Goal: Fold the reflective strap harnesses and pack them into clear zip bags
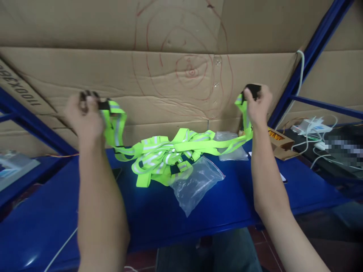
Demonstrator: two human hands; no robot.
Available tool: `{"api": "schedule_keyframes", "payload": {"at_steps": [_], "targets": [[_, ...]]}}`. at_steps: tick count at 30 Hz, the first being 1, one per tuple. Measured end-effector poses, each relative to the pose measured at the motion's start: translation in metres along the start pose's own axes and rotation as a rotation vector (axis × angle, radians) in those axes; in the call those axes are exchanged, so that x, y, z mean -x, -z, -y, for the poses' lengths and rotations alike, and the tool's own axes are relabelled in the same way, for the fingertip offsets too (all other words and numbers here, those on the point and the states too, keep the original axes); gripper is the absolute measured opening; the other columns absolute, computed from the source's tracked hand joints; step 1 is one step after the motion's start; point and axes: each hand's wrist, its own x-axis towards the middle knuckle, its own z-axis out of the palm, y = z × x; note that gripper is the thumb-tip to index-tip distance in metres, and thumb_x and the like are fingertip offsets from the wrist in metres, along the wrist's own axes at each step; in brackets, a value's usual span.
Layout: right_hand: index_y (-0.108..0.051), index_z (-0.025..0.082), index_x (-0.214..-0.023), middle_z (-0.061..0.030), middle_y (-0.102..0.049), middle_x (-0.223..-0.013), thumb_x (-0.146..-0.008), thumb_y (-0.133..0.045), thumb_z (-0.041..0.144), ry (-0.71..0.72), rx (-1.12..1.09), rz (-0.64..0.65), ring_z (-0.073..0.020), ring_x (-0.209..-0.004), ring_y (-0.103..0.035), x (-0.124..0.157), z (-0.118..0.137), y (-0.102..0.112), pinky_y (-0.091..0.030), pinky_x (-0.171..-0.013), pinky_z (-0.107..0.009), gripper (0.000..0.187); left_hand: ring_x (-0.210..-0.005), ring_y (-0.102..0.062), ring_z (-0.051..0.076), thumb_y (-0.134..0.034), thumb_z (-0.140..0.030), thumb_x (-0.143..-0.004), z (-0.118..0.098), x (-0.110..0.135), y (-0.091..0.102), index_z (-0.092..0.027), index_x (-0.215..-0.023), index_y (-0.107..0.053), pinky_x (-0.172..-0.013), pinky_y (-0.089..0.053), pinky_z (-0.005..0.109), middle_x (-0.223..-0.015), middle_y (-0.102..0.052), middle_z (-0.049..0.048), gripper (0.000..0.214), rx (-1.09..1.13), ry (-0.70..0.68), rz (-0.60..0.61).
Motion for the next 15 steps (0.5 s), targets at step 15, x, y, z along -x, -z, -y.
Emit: {"api": "schedule_keyframes", "payload": {"at_steps": [15], "targets": [[-0.067,0.022,-0.119,-0.0094,-0.076,-0.121,-0.104,-0.061,0.044,0.249,-0.235,1.04,-0.0259,-0.107,-0.067,0.048,0.131,-0.04,-0.054,-0.097,-0.039,0.028,-0.098,-0.073,0.026,-0.089,-0.05,-0.078,-0.111,0.056,-0.055,-0.02,-0.096,-0.08,-0.093,-0.059,0.036,-0.102,-0.08,0.0085,0.037,0.282,-0.089,0.787]]}}
